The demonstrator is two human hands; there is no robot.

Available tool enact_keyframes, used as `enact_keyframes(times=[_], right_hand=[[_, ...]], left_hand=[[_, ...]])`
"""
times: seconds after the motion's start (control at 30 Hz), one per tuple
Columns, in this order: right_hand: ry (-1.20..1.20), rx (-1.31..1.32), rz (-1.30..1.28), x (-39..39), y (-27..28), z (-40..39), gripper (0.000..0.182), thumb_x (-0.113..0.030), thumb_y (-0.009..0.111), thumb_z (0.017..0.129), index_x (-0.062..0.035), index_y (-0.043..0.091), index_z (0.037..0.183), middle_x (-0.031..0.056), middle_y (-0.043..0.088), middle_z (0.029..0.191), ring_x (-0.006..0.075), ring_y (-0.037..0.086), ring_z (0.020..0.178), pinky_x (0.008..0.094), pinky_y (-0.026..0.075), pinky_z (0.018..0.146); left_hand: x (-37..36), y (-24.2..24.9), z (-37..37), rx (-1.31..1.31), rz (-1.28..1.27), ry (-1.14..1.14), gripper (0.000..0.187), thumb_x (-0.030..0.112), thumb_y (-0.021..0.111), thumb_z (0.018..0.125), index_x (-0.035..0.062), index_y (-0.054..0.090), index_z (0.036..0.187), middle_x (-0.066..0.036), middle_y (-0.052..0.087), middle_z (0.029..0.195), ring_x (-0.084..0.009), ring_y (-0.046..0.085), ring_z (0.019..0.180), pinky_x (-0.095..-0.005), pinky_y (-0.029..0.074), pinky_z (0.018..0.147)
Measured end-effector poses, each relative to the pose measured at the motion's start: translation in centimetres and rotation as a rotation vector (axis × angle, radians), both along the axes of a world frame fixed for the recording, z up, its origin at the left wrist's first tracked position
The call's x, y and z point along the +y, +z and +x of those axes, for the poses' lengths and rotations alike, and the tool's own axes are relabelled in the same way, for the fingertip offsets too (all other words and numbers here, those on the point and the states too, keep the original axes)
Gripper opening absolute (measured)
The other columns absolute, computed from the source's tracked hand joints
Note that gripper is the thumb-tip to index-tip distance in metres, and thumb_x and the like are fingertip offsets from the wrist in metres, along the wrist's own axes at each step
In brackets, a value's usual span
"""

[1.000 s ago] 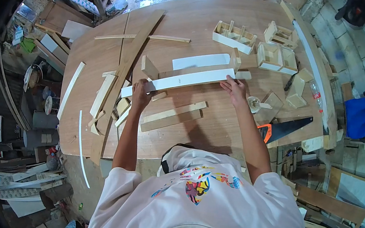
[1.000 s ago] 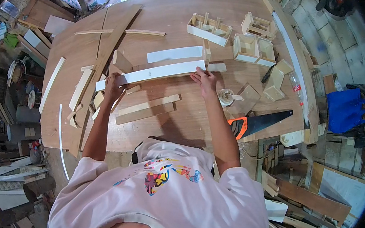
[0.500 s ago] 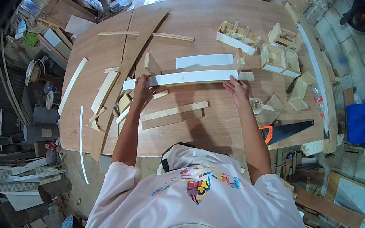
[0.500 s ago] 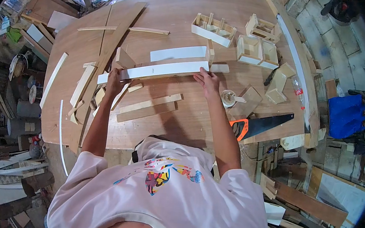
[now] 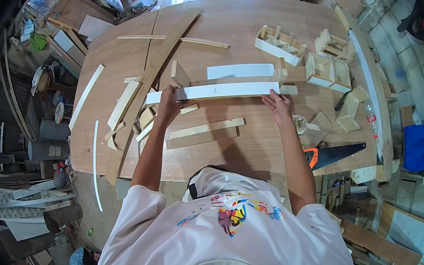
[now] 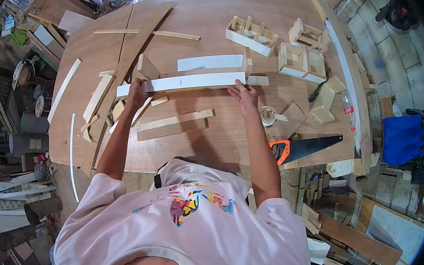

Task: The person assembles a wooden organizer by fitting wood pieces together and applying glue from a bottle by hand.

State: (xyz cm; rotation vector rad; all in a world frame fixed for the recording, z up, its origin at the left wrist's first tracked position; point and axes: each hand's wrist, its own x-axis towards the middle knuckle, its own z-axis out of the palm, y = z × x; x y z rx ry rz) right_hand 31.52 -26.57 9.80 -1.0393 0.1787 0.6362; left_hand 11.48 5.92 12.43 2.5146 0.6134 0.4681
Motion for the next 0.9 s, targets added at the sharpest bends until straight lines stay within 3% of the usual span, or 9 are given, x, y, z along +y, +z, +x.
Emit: enact_keyframes(times=[0.2, 0.37, 0.5, 0.57, 0.9], right_hand=[[-0.006, 0.003, 0.004, -0.1, -0.1, 0.1, 0.020, -0.010, 0.064, 0.081, 0.0022, 0.053, 0.092, 0.0135, 0.060, 0.088, 0.0256, 0.064, 0.081, 0.0349, 0.055, 0.075], [-0.012, -0.001, 0.002, -0.4, -0.1, 0.1, 0.021, -0.011, 0.064, 0.081, 0.0020, 0.052, 0.093, 0.0131, 0.060, 0.089, 0.0264, 0.064, 0.082, 0.0349, 0.055, 0.076], [-0.006, 0.007, 0.017, -0.5, -0.5, 0.2, 0.021, -0.011, 0.065, 0.081, 0.0018, 0.052, 0.093, 0.0128, 0.059, 0.091, 0.0271, 0.064, 0.083, 0.0351, 0.055, 0.076], [-0.010, 0.007, 0.016, -0.5, -0.7, 0.2, 0.021, -0.011, 0.065, 0.081, 0.0017, 0.052, 0.093, 0.0126, 0.059, 0.091, 0.0272, 0.064, 0.083, 0.0353, 0.055, 0.076], [0.000, 0.020, 0.028, -0.9, 0.3, -0.3, 0.021, -0.008, 0.061, 0.083, 0.0037, 0.054, 0.099, 0.0152, 0.060, 0.095, 0.0263, 0.062, 0.087, 0.0364, 0.054, 0.081]], left_hand=[[0.3, -0.3, 0.1, -0.127, 0.026, -0.065, 0.054, 0.011, 0.084, 0.050, -0.0022, 0.051, 0.091, -0.019, 0.059, 0.083, -0.0343, 0.056, 0.077, -0.0386, 0.045, 0.066], [-1.2, 2.1, 0.0, -0.087, -0.019, -0.093, 0.054, 0.011, 0.083, 0.050, -0.0010, 0.057, 0.096, -0.018, 0.060, 0.090, -0.0338, 0.057, 0.085, -0.0398, 0.045, 0.073], [-1.1, 1.2, -0.4, -0.113, 0.043, -0.093, 0.056, 0.012, 0.083, 0.050, 0.0007, 0.059, 0.099, -0.016, 0.060, 0.095, -0.0336, 0.055, 0.092, -0.0401, 0.044, 0.079], [-0.7, 0.6, -0.6, -0.066, 0.056, -0.092, 0.058, 0.019, 0.083, 0.054, 0.0025, 0.059, 0.104, -0.015, 0.059, 0.102, -0.0323, 0.055, 0.096, -0.0395, 0.044, 0.084], [-1.0, 1.3, -1.1, -0.081, 0.085, -0.095, 0.054, 0.019, 0.083, 0.055, 0.0035, 0.060, 0.102, -0.014, 0.058, 0.104, -0.0317, 0.055, 0.097, -0.0391, 0.044, 0.084]])
